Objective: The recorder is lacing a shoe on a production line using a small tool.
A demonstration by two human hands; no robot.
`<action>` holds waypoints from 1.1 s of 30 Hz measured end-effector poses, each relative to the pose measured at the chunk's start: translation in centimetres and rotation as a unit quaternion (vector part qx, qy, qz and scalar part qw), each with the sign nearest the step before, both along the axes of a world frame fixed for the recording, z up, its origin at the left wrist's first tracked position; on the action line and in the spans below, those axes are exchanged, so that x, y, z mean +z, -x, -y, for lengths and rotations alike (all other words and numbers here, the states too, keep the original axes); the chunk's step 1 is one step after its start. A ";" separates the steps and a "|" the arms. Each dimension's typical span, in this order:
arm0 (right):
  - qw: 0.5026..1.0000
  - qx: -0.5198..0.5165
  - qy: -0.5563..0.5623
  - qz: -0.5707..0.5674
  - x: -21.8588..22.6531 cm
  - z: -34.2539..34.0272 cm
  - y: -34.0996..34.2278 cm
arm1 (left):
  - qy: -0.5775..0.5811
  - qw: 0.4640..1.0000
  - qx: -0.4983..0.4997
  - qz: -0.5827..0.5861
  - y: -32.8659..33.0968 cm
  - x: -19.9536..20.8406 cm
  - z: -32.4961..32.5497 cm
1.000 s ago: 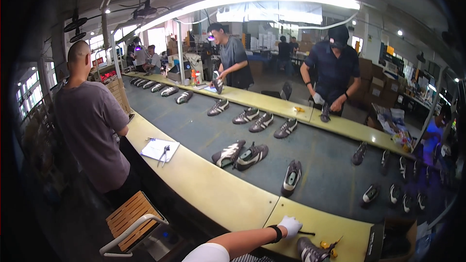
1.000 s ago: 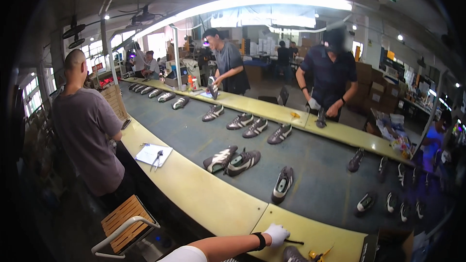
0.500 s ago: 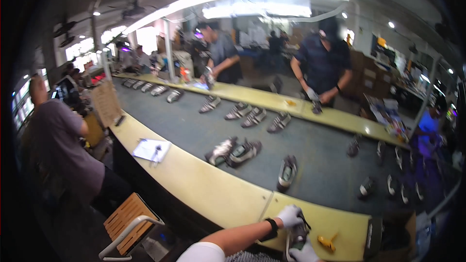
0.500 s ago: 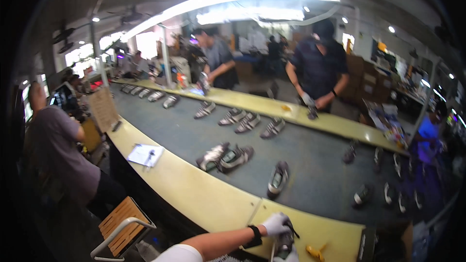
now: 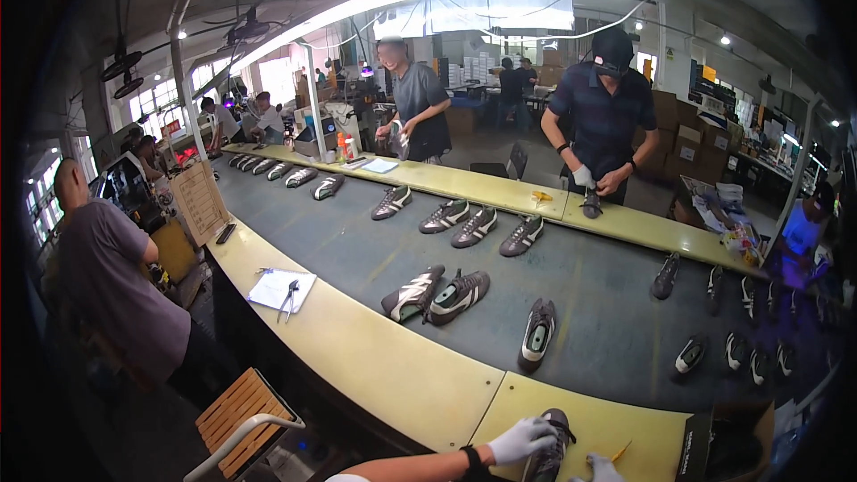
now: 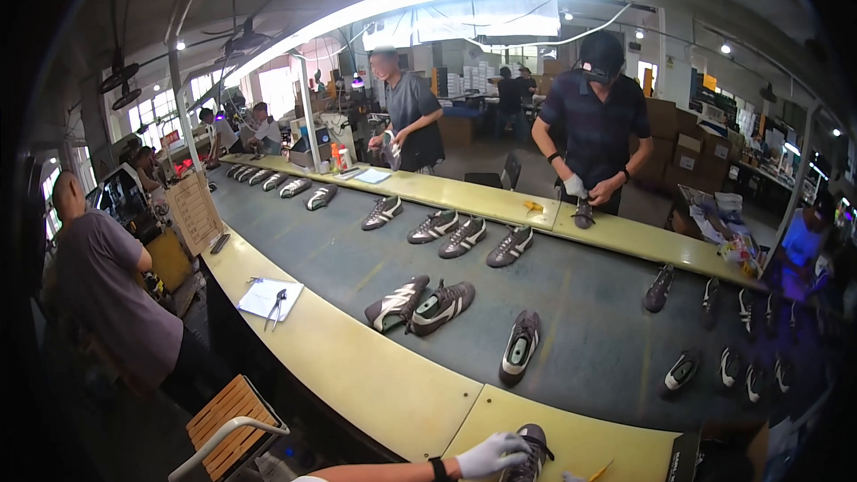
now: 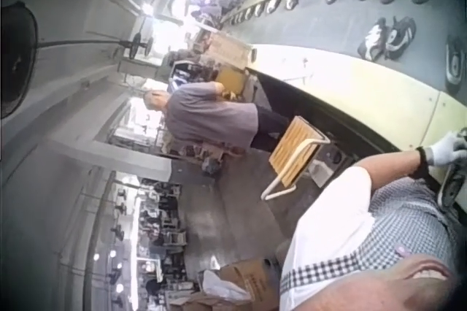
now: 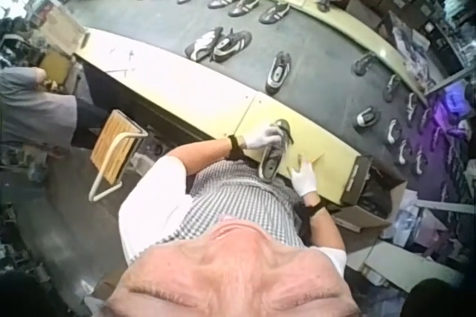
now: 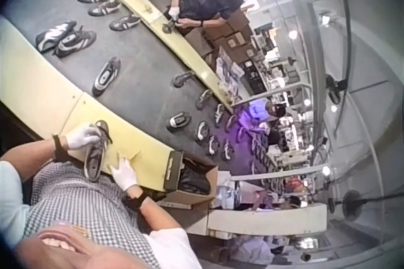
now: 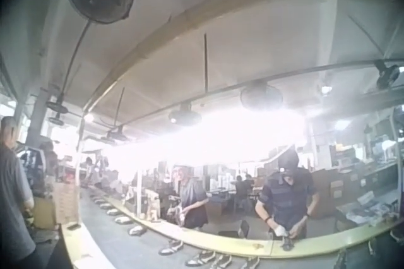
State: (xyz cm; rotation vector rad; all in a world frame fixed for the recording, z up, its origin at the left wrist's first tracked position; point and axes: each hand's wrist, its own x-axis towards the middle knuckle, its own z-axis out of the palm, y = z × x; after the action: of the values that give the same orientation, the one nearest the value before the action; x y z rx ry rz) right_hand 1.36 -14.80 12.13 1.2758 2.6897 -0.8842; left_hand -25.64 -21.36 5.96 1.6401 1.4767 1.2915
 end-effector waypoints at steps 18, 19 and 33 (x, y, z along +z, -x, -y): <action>0.990 0.057 -0.130 -0.023 -5.6 -11.7 -5.8 | 0.223 0.975 -0.013 0.005 -3.4 7.1 -1.9; 0.989 0.050 -0.136 -0.021 -5.5 -12.3 -6.2 | 0.205 0.979 0.014 0.010 -3.7 6.8 -2.5; 0.978 0.054 0.076 -0.187 1.5 -9.2 0.7 | 0.312 0.914 0.092 0.241 -3.1 6.9 -3.8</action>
State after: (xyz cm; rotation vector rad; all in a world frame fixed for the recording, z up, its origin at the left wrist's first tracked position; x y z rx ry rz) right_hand 0.70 -5.58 13.63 1.0065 2.8536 -1.4079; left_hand -22.53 -17.60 12.84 0.7224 1.5262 1.0548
